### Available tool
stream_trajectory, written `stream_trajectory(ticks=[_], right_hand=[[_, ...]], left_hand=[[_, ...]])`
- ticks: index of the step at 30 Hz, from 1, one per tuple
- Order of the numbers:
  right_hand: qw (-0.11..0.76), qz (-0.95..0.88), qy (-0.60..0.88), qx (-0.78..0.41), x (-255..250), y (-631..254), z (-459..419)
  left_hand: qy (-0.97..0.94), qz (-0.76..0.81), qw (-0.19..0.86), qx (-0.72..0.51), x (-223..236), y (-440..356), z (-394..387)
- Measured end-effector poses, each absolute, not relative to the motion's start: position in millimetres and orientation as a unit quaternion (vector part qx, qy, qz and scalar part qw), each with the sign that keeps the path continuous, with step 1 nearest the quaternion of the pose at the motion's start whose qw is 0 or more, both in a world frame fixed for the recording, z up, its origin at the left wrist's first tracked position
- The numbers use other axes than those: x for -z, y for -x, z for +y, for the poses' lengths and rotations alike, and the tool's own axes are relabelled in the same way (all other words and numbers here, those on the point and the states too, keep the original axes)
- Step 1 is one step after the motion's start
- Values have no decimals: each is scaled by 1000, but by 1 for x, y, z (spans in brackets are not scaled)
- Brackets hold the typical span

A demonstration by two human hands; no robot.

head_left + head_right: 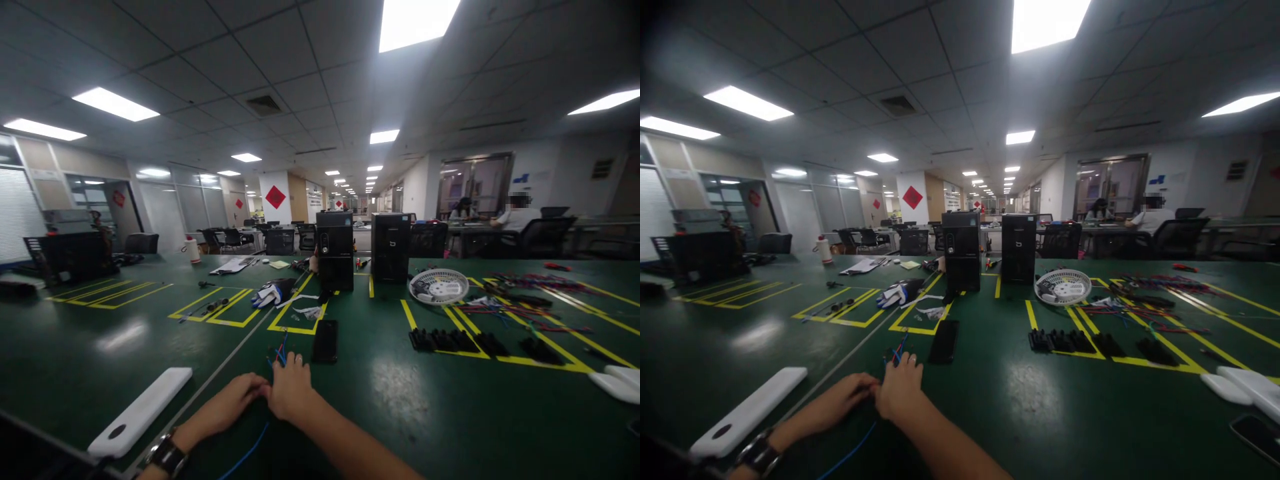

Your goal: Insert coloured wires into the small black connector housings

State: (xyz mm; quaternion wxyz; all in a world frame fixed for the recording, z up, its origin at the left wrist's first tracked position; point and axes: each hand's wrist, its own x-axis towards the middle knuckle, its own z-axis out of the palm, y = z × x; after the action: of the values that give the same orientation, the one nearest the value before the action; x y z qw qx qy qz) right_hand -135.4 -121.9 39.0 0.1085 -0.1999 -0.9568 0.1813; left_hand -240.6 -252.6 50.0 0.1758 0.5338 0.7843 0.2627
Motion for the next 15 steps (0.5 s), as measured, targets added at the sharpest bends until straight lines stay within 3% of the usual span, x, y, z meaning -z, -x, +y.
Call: stream_trajectory(ticks=[7, 11, 15], right_hand=[[108, -988, 93, -66, -32, 123, -117], [169, -984, -11, -53, -25, 59, -92], [163, -984, 10, -66, -17, -37, -51]], left_hand=[[-429, 825, 130, -343, -69, 269, -282], [-420, 827, 126, -351, -87, 259, -281], [-447, 807, 137, -361, -85, 246, -265]])
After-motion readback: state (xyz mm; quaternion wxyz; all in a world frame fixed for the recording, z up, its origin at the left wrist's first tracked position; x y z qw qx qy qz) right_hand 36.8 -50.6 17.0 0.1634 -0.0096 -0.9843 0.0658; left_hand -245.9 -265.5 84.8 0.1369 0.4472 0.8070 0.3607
